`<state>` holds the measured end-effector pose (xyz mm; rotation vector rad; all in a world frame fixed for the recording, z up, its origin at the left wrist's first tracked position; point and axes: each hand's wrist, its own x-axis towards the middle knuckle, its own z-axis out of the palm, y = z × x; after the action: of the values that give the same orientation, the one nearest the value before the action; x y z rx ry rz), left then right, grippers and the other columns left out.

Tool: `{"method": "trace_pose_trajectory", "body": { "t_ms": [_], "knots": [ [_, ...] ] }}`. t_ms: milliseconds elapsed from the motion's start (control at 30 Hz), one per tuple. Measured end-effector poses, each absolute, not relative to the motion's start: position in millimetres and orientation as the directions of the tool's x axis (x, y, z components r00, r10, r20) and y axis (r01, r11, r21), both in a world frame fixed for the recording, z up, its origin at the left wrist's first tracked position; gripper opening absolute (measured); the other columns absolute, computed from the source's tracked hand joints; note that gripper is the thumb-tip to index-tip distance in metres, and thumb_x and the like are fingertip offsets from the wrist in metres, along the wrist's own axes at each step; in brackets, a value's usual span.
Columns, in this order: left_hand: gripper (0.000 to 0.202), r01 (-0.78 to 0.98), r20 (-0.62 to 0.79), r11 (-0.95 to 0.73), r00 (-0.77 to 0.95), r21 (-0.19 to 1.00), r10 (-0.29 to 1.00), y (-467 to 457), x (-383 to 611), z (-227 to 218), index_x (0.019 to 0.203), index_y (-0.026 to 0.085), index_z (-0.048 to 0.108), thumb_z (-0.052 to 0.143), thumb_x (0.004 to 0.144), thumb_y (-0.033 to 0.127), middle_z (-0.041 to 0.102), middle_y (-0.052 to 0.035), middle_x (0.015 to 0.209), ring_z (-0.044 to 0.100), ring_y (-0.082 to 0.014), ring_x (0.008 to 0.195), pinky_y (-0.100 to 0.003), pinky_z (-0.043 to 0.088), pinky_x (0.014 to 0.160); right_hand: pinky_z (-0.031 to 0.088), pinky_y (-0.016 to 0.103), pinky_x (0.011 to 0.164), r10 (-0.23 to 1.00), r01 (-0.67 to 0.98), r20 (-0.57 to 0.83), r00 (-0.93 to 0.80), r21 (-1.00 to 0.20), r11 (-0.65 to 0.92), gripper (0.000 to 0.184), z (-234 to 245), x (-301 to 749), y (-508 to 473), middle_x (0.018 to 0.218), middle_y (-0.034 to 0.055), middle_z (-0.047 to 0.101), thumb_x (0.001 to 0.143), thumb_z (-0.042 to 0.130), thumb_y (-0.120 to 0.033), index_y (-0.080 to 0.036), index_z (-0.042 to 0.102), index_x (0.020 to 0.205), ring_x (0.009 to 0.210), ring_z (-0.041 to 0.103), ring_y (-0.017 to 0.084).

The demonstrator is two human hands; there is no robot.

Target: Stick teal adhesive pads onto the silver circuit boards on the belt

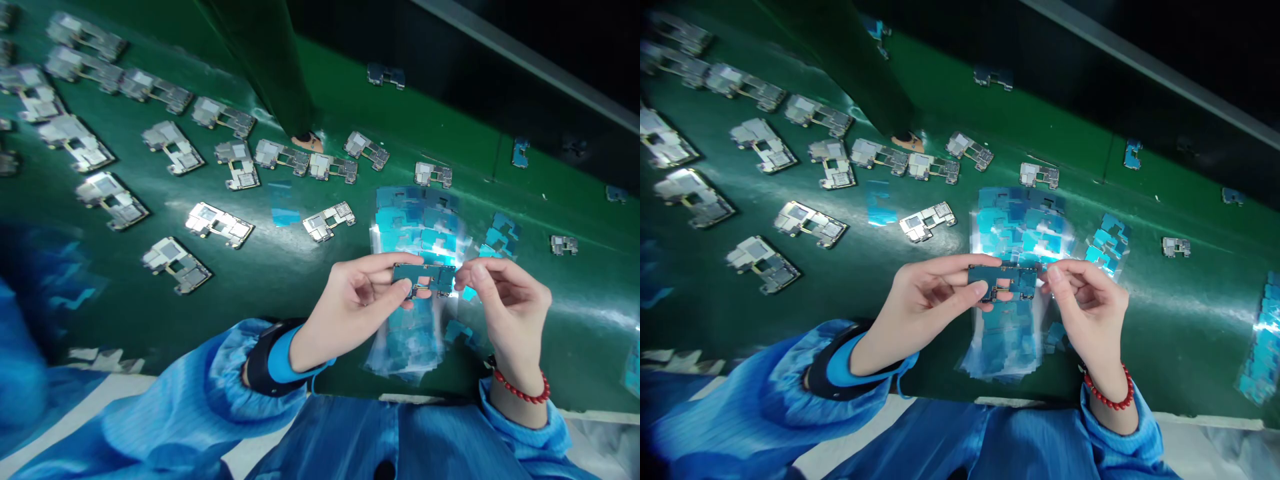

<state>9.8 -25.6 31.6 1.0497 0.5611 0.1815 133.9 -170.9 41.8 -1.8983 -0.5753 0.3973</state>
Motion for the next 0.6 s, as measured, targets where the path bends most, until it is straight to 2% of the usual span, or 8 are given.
{"method": "trace_pose_trajectory", "body": {
  "t_ms": [100, 233, 367, 500, 600],
  "knots": [
    [0.022, 0.12, -0.357, 0.53, 0.856, 0.84, 0.372, -25.4, 10.4, 29.9, 0.104, 0.014, 0.069, 0.068, 0.083, 0.019, 0.079, -0.0036, 0.076, 0.077, -0.0206, 0.077, -0.024, 0.062, 0.067, 0.06, 0.023, 0.056, 0.582, 0.161, -0.052, 0.811, -0.937, -0.309, 0.011, 35.9, 134.6, -168.2, 0.072, 0.0011, 0.074, 0.078, 0.075, -0.025, -0.02, 0.074, 0.087, 0.06, 0.07, 0.013],
    [0.024, 0.127, -0.381, 0.574, 0.857, 0.809, 0.347, -27.0, 11.7, 26.0, 0.103, 0.015, 0.068, 0.071, 0.08, 0.024, 0.079, -0.0052, 0.078, 0.077, -0.0235, 0.079, -0.027, 0.061, 0.066, 0.058, 0.022, 0.048, 0.598, 0.058, -0.132, 0.791, -0.956, -0.287, 0.011, 27.3, 130.0, -167.1, 0.06, -0.0005, 0.071, 0.075, 0.076, -0.027, -0.019, 0.074, 0.082, 0.048, 0.066, 0.013],
    [0.033, 0.138, -0.384, 0.579, 0.864, 0.803, 0.326, -29.7, 13.9, 22.2, 0.111, 0.013, 0.066, 0.071, 0.081, 0.027, 0.078, -0.0066, 0.079, 0.076, -0.0245, 0.084, -0.028, 0.059, 0.069, 0.059, 0.026, 0.048, 0.596, 0.018, -0.139, 0.791, -0.968, -0.25, 0.022, 21.3, 130.4, -174.4, 0.062, 0.0018, 0.072, 0.069, 0.081, -0.034, -0.017, 0.073, 0.081, 0.049, 0.067, 0.016],
    [0.058, 0.142, -0.407, 0.644, 0.868, 0.752, 0.284, -30.8, 14.5, 19.0, 0.136, 0.016, 0.048, 0.067, 0.085, 0.034, 0.078, -0.0091, 0.089, 0.075, -0.0229, 0.085, -0.028, 0.057, 0.07, 0.059, 0.027, 0.051, 0.558, 0.084, -0.104, 0.824, -0.95, -0.301, 0.036, 20.5, 174.5, -174.8, 0.063, 0.0052, 0.072, 0.065, 0.083, -0.044, -0.014, 0.071, 0.082, 0.051, 0.068, 0.017],
    [0.055, 0.118, -0.424, 0.705, 0.863, 0.7, 0.276, -29.6, 14.7, 15.9, 0.132, 0.013, 0.048, 0.063, 0.086, 0.041, 0.077, -0.0103, 0.08, 0.075, -0.0211, 0.068, -0.026, 0.054, 0.059, 0.061, 0.033, 0.059, 0.524, 0.199, -0.035, 0.851, -0.901, -0.384, 0.053, 21.0, 239.0, -153.1, 0.068, 0.0085, 0.073, 0.061, 0.082, -0.057, -0.012, 0.069, 0.085, 0.058, 0.07, 0.019]
  ]
}}
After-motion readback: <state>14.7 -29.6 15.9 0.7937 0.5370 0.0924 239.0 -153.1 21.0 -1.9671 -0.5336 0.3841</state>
